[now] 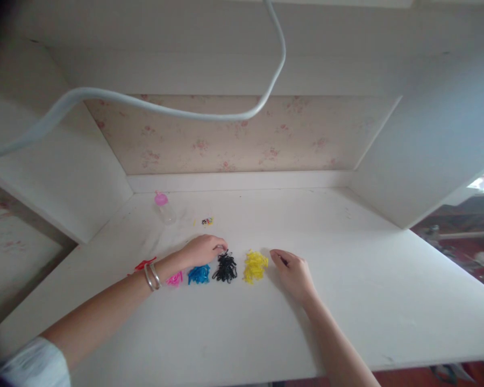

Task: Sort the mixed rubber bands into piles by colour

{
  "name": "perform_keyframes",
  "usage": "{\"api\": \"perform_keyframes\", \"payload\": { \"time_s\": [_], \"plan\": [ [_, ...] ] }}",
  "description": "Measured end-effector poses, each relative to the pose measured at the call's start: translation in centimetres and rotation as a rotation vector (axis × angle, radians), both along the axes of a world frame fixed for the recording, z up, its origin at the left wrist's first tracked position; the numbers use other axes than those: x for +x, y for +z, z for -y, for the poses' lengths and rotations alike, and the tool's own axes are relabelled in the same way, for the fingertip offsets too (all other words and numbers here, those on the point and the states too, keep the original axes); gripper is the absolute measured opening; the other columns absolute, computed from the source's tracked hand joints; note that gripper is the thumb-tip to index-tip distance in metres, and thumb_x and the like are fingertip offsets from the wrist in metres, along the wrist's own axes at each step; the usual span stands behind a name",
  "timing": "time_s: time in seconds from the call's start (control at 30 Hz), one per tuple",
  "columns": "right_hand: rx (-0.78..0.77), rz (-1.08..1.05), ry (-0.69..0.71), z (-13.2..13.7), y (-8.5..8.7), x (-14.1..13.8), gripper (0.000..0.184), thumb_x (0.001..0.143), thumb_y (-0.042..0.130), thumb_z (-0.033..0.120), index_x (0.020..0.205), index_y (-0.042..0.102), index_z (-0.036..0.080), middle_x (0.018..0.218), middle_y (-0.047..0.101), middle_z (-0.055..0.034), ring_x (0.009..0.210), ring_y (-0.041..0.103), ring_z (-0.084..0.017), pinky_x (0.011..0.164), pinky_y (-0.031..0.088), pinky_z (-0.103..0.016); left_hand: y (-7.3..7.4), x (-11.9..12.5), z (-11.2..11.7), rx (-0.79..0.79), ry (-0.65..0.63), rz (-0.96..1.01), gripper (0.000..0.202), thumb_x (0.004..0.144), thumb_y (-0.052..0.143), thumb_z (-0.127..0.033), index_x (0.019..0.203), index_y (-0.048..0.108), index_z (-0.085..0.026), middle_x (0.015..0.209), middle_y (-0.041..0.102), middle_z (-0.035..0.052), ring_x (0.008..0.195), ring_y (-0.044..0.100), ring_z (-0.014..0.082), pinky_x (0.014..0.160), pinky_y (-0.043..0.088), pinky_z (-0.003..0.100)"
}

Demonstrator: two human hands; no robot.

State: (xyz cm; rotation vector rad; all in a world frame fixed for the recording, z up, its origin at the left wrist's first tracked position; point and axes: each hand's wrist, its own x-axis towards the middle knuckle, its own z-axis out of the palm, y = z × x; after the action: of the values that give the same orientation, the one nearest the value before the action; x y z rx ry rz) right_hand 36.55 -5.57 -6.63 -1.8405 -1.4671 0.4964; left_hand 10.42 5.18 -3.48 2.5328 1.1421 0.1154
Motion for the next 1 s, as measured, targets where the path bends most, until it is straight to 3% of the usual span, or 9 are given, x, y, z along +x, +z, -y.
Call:
{"api": "perform_keyframes", "payload": {
  "time_s": [0.2, 0.57, 1.0],
  "plan": [
    [-0.003, 0.022, -0.004, 0.0, 0.2, 0.0, 0.039, 0.082, 0.044, 0.048, 0.091, 0.072, 0.022, 0.092, 0.072, -0.0028, 0.084, 0.065, -0.020, 0.072, 0.046, -0.026, 0.3, 0.1, 0.4, -0.037, -0.079, 0.024, 0.025, 0.084, 0.047, -0.027, 0.097, 0.069, -0.033, 0.100, 0.072, -0.0049, 0.090, 0.065, 0.0136, 0.079, 0.045, 0.020],
    [-0.022, 0.028, -0.012, -0.1, -0.2, 0.1, 0.039, 0.082, 0.044, 0.049, 0.092, 0.071, 0.023, 0.094, 0.072, -0.0026, 0.085, 0.064, -0.019, 0.074, 0.046, -0.026, 0.4, 0.3, -0.2, 0.006, -0.037, 0.007, 0.031, 0.087, 0.040, -0.026, 0.105, 0.065, -0.029, 0.109, 0.069, -0.0010, 0.099, 0.062, 0.0171, 0.086, 0.044, 0.026],
    [-0.024, 0.031, 0.003, 0.0, -0.1, 0.0, 0.039, 0.083, 0.043, 0.049, 0.091, 0.072, 0.023, 0.091, 0.072, -0.0016, 0.082, 0.064, -0.018, 0.070, 0.046, -0.025, 1.1, 0.4, 0.8, -0.004, -0.077, -0.038, 0.031, 0.081, 0.044, -0.017, 0.095, 0.069, -0.030, 0.103, 0.070, -0.0025, 0.094, 0.063, 0.0162, 0.081, 0.045, 0.024]
  ]
}}
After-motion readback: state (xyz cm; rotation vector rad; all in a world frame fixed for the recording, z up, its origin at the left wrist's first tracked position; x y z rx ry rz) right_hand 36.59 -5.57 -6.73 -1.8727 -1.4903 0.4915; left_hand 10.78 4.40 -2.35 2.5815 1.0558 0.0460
